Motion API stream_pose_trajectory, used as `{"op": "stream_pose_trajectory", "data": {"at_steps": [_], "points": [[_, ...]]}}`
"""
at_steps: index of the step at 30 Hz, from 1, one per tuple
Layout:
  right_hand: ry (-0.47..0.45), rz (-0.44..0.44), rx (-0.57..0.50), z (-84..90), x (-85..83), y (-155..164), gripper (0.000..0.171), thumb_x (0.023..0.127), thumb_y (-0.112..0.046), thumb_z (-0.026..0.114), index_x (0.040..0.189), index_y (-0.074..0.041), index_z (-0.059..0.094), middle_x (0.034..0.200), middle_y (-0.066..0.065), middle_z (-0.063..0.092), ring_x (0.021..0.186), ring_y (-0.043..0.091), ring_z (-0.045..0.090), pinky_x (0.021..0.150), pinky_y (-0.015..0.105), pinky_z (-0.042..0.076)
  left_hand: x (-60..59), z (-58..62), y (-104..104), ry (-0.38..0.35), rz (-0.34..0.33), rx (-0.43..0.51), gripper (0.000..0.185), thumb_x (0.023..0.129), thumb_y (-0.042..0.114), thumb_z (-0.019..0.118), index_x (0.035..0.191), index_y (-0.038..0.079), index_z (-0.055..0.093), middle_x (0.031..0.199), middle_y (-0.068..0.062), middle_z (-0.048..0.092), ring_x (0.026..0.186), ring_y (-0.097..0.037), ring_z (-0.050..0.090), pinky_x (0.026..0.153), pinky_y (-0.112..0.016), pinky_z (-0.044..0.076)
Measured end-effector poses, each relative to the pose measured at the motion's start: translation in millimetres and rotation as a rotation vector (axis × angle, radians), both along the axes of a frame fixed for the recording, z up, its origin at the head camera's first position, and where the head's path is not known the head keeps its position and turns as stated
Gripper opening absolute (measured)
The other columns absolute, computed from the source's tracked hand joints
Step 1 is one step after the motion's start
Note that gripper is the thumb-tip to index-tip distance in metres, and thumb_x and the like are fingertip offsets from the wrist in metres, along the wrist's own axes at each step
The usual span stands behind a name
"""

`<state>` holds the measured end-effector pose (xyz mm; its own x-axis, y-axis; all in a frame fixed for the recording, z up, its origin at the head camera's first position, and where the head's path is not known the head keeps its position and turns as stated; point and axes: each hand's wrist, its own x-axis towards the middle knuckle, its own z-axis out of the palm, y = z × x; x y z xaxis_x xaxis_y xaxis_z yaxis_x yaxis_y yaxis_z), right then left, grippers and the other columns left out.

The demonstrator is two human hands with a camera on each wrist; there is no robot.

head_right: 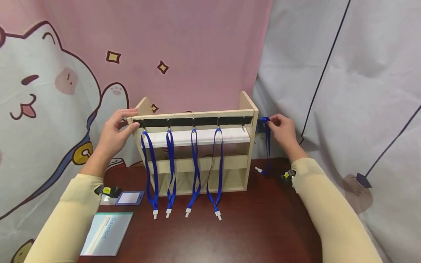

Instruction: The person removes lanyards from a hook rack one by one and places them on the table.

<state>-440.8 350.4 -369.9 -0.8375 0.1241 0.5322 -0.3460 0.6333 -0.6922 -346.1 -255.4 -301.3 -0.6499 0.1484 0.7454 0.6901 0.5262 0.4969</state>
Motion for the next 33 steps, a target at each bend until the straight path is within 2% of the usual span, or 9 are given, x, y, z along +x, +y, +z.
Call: {"op": "stream_pose_trajectory", "data": {"at_steps": [8,16,22,33], "points": [[-0.034,0.011,0.031,-26.0,-2.8,-0.8,0.022,0.11,-0.02,0.07,0.118,0.001,0.074,0.112,0.018,0.073,0.093,0.016,0.062,0.072,0.016,0.047,-1.5,0.6,-2.2,0.023,-0.015,0.01,0.038,0.103,-0.003,0.076,0.14,0.001,0.07,0.154,-0.012,0.062,0.141,-0.031,0.057,0.103,-0.022,0.05],[-0.107,0.031,0.003,-50.1,-5.8,0.5,0.024,0.111,-0.022,0.07,0.118,0.001,0.073,0.107,0.017,0.073,0.087,0.017,0.063,0.067,0.017,0.051,0.2,-0.3,-4.3,0.005,-0.016,0.019,0.036,0.104,0.001,0.076,0.14,0.002,0.071,0.153,-0.006,0.063,0.141,-0.024,0.057,0.106,-0.027,0.052],[-0.172,0.029,-0.025,-67.8,-6.2,4.4,0.027,0.112,-0.026,0.067,0.122,-0.001,0.072,0.112,0.015,0.071,0.093,0.019,0.062,0.071,0.018,0.051,1.3,-2.8,-4.3,-0.004,-0.004,0.011,0.036,0.104,0.003,0.076,0.14,0.005,0.072,0.153,-0.004,0.063,0.142,-0.023,0.057,0.106,-0.024,0.051],[-0.234,0.061,-0.05,-101.5,-5.7,4.5,0.03,0.114,-0.026,0.065,0.126,0.001,0.071,0.12,0.019,0.072,0.102,0.027,0.066,0.075,0.016,0.052,1.2,0.0,0.2,0.0,0.0,0.005,0.037,0.105,0.003,0.075,0.142,0.004,0.071,0.154,-0.005,0.062,0.142,-0.025,0.056,0.108,-0.029,0.051]]}}
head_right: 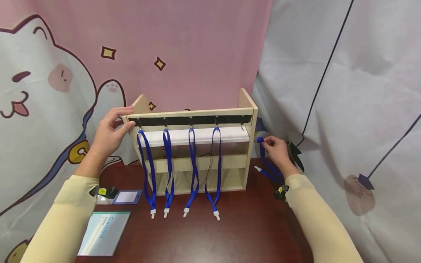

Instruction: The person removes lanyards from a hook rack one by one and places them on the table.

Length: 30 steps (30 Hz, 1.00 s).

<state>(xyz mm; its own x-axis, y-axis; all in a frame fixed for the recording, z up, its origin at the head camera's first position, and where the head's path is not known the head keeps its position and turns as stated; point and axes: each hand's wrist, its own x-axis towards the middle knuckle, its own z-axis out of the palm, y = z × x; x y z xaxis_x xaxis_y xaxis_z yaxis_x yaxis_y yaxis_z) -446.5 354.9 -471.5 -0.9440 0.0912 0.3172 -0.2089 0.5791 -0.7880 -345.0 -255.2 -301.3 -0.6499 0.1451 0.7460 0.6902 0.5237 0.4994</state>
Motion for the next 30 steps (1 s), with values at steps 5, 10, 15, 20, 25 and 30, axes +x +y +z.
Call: {"op": "stream_pose_trajectory", "data": {"at_steps": [5,10,15,20,25,30], "points": [[-0.025,-0.015,0.01,-18.2,-0.1,2.4,0.026,0.113,-0.025,0.067,0.122,-0.001,0.072,0.115,0.017,0.072,0.096,0.024,0.065,0.071,0.02,0.053,0.7,-0.3,0.8,-0.003,0.005,-0.001,0.036,0.105,0.004,0.075,0.141,0.003,0.07,0.155,-0.004,0.062,0.142,-0.021,0.056,0.108,-0.027,0.051],[-0.041,-0.011,0.032,-36.0,2.1,5.5,0.023,0.112,-0.021,0.068,0.12,0.0,0.072,0.111,0.018,0.073,0.09,0.022,0.066,0.07,0.023,0.054,0.5,0.4,1.7,0.007,-0.001,0.005,0.037,0.104,0.002,0.076,0.141,0.005,0.071,0.154,-0.005,0.062,0.139,-0.014,0.056,0.107,-0.023,0.05],[-0.038,-0.022,0.062,-50.2,7.4,8.7,0.024,0.112,-0.022,0.069,0.116,0.001,0.073,0.107,0.016,0.074,0.091,0.022,0.065,0.072,0.023,0.051,-0.1,-0.9,1.8,0.008,-0.004,0.011,0.038,0.103,-0.001,0.076,0.141,0.002,0.071,0.155,-0.009,0.062,0.138,-0.015,0.056,0.106,-0.022,0.05],[-0.014,-0.026,0.106,-64.6,10.0,16.7,0.025,0.111,-0.021,0.07,0.115,0.003,0.073,0.107,0.019,0.075,0.094,0.027,0.064,0.074,0.025,0.049,-0.3,-1.5,1.6,0.014,-0.015,0.024,0.038,0.103,-0.003,0.076,0.14,0.001,0.071,0.154,-0.011,0.062,0.137,-0.015,0.056,0.105,-0.022,0.05],[-0.003,-0.022,0.158,-78.0,10.0,26.9,0.02,0.11,-0.017,0.071,0.114,0.002,0.074,0.107,0.02,0.076,0.095,0.032,0.066,0.08,0.036,0.051,3.6,0.2,5.5,0.03,-0.015,0.019,0.037,0.102,-0.005,0.075,0.139,-0.002,0.07,0.154,-0.014,0.062,0.135,-0.006,0.055,0.106,-0.021,0.05],[0.021,-0.017,0.235,-85.0,8.3,29.7,0.013,0.106,-0.012,0.074,0.106,0.0,0.074,0.096,0.015,0.076,0.084,0.029,0.064,0.075,0.04,0.049,-0.2,-2.9,1.4,0.018,-0.012,0.018,0.038,0.103,-0.002,0.076,0.141,0.003,0.071,0.155,-0.007,0.062,0.135,-0.008,0.056,0.106,-0.022,0.05]]}}
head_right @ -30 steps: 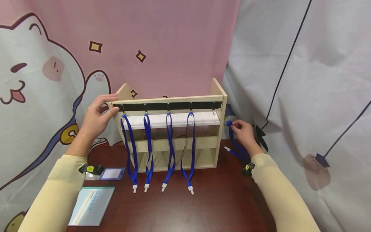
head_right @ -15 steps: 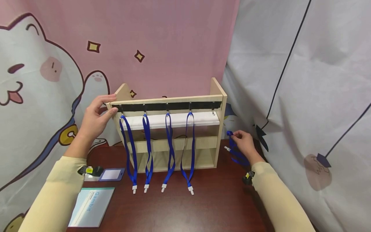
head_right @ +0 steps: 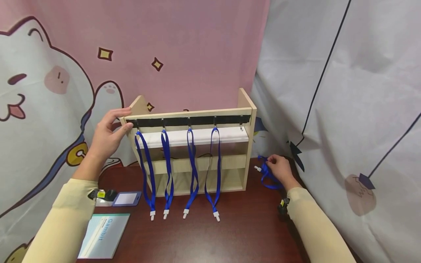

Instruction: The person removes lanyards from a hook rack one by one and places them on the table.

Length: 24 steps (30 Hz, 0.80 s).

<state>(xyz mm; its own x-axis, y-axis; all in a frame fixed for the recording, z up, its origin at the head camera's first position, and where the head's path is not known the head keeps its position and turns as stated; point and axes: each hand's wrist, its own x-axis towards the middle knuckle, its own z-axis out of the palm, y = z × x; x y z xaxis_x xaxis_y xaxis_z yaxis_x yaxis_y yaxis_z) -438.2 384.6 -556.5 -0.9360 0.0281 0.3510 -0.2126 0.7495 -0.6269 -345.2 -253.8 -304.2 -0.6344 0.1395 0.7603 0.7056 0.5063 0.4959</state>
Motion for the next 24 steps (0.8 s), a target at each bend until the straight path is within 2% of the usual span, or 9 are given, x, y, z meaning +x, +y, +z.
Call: {"op": "stream_pose_trajectory", "data": {"at_steps": [6,13,24], "points": [[0.006,-0.002,0.044,-5.2,-0.8,-0.5,0.009,0.102,-0.008,0.076,0.1,0.0,0.074,0.089,0.013,0.074,0.078,0.028,0.061,0.072,0.041,0.046,-1.2,-0.5,-1.3,-0.002,-0.006,0.004,0.037,0.104,-0.001,0.076,0.14,0.002,0.071,0.155,-0.006,0.062,0.133,-0.009,0.057,0.106,-0.021,0.05],[-0.046,-0.018,0.033,-12.4,0.3,-0.5,0.011,0.103,-0.009,0.075,0.101,0.002,0.074,0.087,0.013,0.072,0.075,0.028,0.059,0.068,0.039,0.045,0.9,0.6,0.8,-0.009,0.001,0.005,0.037,0.104,-0.001,0.076,0.14,0.002,0.071,0.155,-0.006,0.062,0.134,-0.009,0.056,0.106,-0.022,0.05],[-0.053,-0.029,0.024,-24.7,-2.7,0.1,0.012,0.101,-0.009,0.077,0.103,0.002,0.078,0.096,0.018,0.078,0.082,0.03,0.065,0.072,0.038,0.047,1.0,0.4,1.3,-0.01,-0.011,0.02,0.037,0.103,-0.003,0.076,0.139,0.002,0.072,0.154,-0.007,0.063,0.136,-0.01,0.056,0.107,-0.022,0.05]]}}
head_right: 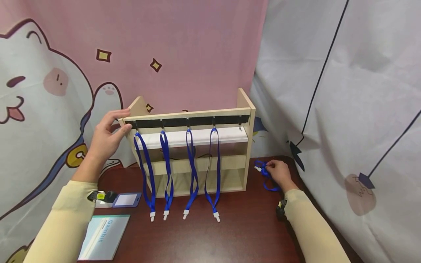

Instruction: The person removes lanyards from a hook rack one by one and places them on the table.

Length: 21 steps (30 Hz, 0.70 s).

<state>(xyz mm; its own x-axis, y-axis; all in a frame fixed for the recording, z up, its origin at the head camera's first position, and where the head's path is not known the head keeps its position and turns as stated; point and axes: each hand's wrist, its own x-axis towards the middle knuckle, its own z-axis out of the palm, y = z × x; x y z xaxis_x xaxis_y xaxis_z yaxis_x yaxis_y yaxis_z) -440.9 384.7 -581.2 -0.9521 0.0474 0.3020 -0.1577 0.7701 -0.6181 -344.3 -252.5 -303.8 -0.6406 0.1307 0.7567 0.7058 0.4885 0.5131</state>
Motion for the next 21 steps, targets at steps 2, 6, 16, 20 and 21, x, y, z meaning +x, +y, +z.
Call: {"op": "stream_pose_trajectory", "data": {"at_steps": [2,6,16,20,21], "points": [[0.005,-0.003,-0.002,-1.9,0.5,0.1,0.014,0.102,-0.011,0.078,0.106,0.003,0.079,0.1,0.02,0.079,0.085,0.032,0.067,0.073,0.039,0.049,-0.2,-0.5,-0.2,-0.004,0.003,0.001,0.037,0.103,-0.002,0.075,0.139,0.002,0.072,0.154,-0.007,0.062,0.136,-0.01,0.056,0.107,-0.022,0.05],[0.016,-0.009,-0.03,-3.3,3.6,-1.0,0.021,0.103,-0.012,0.077,0.116,0.005,0.079,0.107,0.023,0.079,0.092,0.035,0.07,0.078,0.042,0.052,-0.4,-0.6,-0.2,-0.007,0.008,0.0,0.037,0.103,-0.002,0.075,0.14,0.004,0.072,0.154,-0.006,0.062,0.136,-0.01,0.056,0.107,-0.022,0.05],[0.064,-0.058,-0.096,4.2,18.4,-6.4,0.031,0.107,-0.016,0.075,0.128,0.006,0.075,0.115,0.025,0.069,0.101,0.039,0.066,0.082,0.046,0.053,-1.3,-1.3,-0.3,0.006,0.019,-0.004,0.039,0.102,-0.004,0.076,0.14,0.003,0.072,0.154,-0.009,0.062,0.136,-0.007,0.055,0.106,-0.021,0.05],[0.116,-0.093,-0.141,10.1,26.4,-10.7,0.03,0.108,-0.019,0.074,0.128,0.004,0.076,0.114,0.023,0.071,0.1,0.034,0.066,0.08,0.035,0.052,-2.1,-1.9,-0.6,0.009,0.017,-0.004,0.039,0.102,-0.005,0.076,0.14,0.002,0.071,0.154,-0.01,0.062,0.136,-0.006,0.054,0.106,-0.02,0.049],[0.129,-0.104,-0.164,12.7,28.8,-12.7,0.029,0.108,-0.02,0.074,0.127,0.003,0.076,0.114,0.022,0.072,0.099,0.032,0.066,0.079,0.031,0.05,-2.0,-1.9,-0.6,0.009,0.016,-0.004,0.039,0.102,-0.005,0.076,0.14,0.002,0.071,0.154,-0.009,0.062,0.136,-0.007,0.054,0.106,-0.02,0.049]]}}
